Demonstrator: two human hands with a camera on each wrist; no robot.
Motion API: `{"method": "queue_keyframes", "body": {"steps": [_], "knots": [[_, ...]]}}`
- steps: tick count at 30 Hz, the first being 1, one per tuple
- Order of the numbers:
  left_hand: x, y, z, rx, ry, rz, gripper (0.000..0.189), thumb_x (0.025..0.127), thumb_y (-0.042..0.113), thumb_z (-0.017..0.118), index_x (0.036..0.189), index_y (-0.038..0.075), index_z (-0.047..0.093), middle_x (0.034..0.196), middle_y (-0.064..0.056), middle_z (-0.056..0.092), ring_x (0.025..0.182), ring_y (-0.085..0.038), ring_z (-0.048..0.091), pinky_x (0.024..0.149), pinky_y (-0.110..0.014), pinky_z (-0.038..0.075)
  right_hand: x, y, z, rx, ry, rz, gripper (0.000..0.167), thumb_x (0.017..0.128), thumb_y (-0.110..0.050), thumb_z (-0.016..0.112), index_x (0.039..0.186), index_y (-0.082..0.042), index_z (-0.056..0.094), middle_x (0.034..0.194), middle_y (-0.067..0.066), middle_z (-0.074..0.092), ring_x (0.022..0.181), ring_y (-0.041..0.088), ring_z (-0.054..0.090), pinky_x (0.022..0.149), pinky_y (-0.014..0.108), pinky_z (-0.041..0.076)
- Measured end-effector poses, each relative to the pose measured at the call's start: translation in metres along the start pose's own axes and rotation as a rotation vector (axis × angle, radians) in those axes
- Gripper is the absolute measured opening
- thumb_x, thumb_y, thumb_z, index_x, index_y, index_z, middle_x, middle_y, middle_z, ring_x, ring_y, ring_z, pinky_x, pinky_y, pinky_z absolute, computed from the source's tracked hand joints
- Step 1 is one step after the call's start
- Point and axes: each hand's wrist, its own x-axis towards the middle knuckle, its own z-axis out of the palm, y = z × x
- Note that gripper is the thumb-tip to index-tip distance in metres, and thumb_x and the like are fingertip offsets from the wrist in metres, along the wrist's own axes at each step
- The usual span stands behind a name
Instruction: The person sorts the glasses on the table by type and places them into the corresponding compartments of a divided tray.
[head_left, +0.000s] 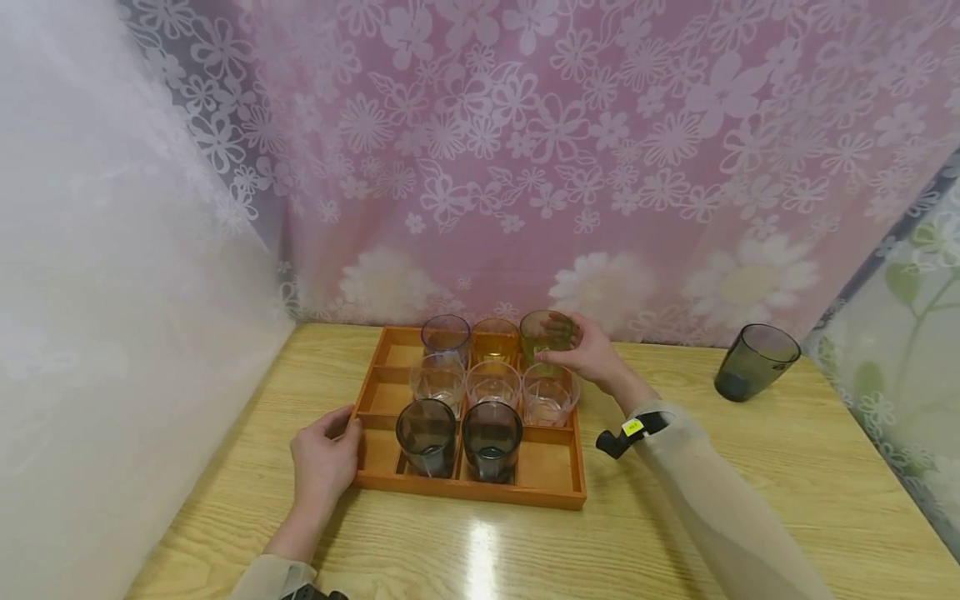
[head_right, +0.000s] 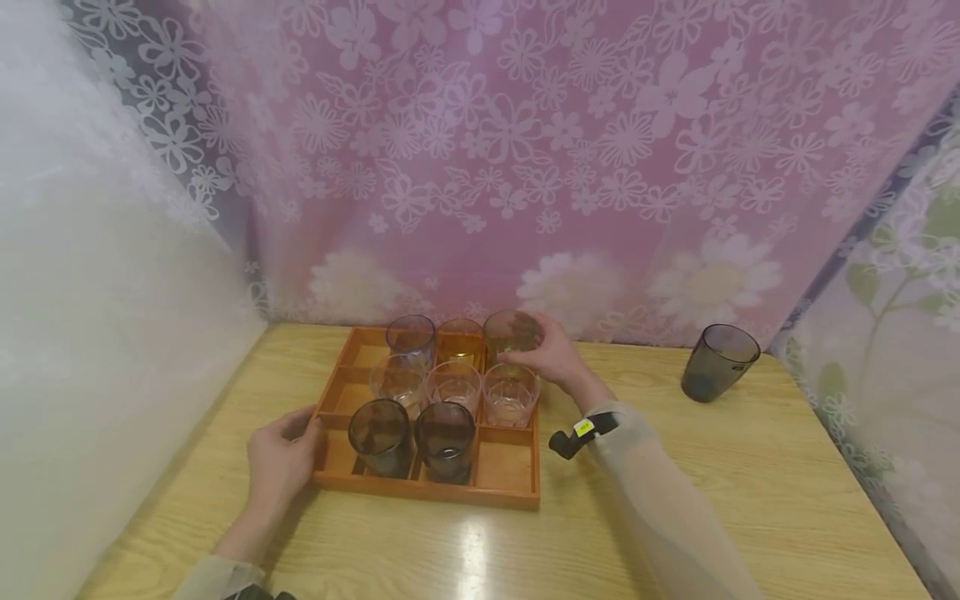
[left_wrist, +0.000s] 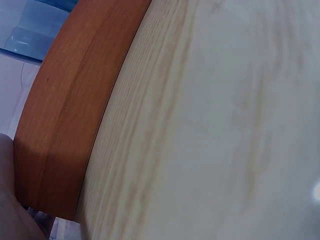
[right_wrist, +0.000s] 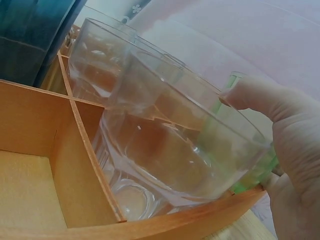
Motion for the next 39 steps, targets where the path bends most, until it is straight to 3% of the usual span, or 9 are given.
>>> {"method": "queue_keyframes", "body": {"steps": [6,15,27,34,39], "knots": [[0.0,0.0,0.001,-0.017,-0.005,0.011,0.023,0.099,0.006,0.071,0.12,-0.002,0.078,0.11,-0.018,0.078,0.1,-0.033,0.076,0.071,-0.01,0.049,-0.002,-0.003,-0.001,-0.026,0.007,0.004,0.085,0.088,-0.018,0.09,0.158,-0.005,0.044,0.155,0.014,0.052,0.149,0.036,0.04,0.123,0.062,0.02],[0.001,-0.002,0.002,0.001,0.013,0.029,0.023,0.098,0.007,0.071,0.119,0.0,0.079,0.108,-0.017,0.078,0.099,-0.031,0.076,0.072,-0.012,0.05,-0.004,-0.01,-0.013,0.039,-0.038,0.003,0.083,0.09,-0.002,0.084,0.159,0.005,0.038,0.158,0.023,0.047,0.146,0.042,0.043,0.117,0.059,0.034],[-0.002,-0.003,0.001,-0.014,0.006,0.019,0.022,0.099,0.006,0.072,0.119,-0.001,0.079,0.109,-0.018,0.078,0.099,-0.032,0.076,0.071,-0.01,0.049,-0.008,-0.014,-0.021,0.061,-0.12,0.064,0.09,0.092,-0.007,0.085,0.163,0.003,0.03,0.165,0.02,0.038,0.154,0.037,0.032,0.122,0.054,0.028],[-0.002,-0.005,0.001,-0.018,0.014,0.02,0.023,0.098,0.006,0.072,0.118,-0.001,0.079,0.108,-0.018,0.078,0.099,-0.032,0.076,0.07,-0.007,0.047,-0.01,-0.015,-0.026,0.07,-0.167,0.044,0.088,0.093,-0.001,0.081,0.163,0.006,0.029,0.165,0.023,0.038,0.156,0.038,0.027,0.126,0.052,0.015],[0.0,-0.005,0.001,-0.021,0.012,0.024,0.023,0.098,0.006,0.071,0.119,-0.002,0.079,0.109,-0.019,0.078,0.1,-0.033,0.076,0.07,-0.006,0.047,-0.01,-0.014,-0.028,0.055,-0.17,0.044,0.087,0.092,0.002,0.081,0.162,0.005,0.031,0.164,0.023,0.039,0.156,0.039,0.028,0.125,0.051,0.019]]}}
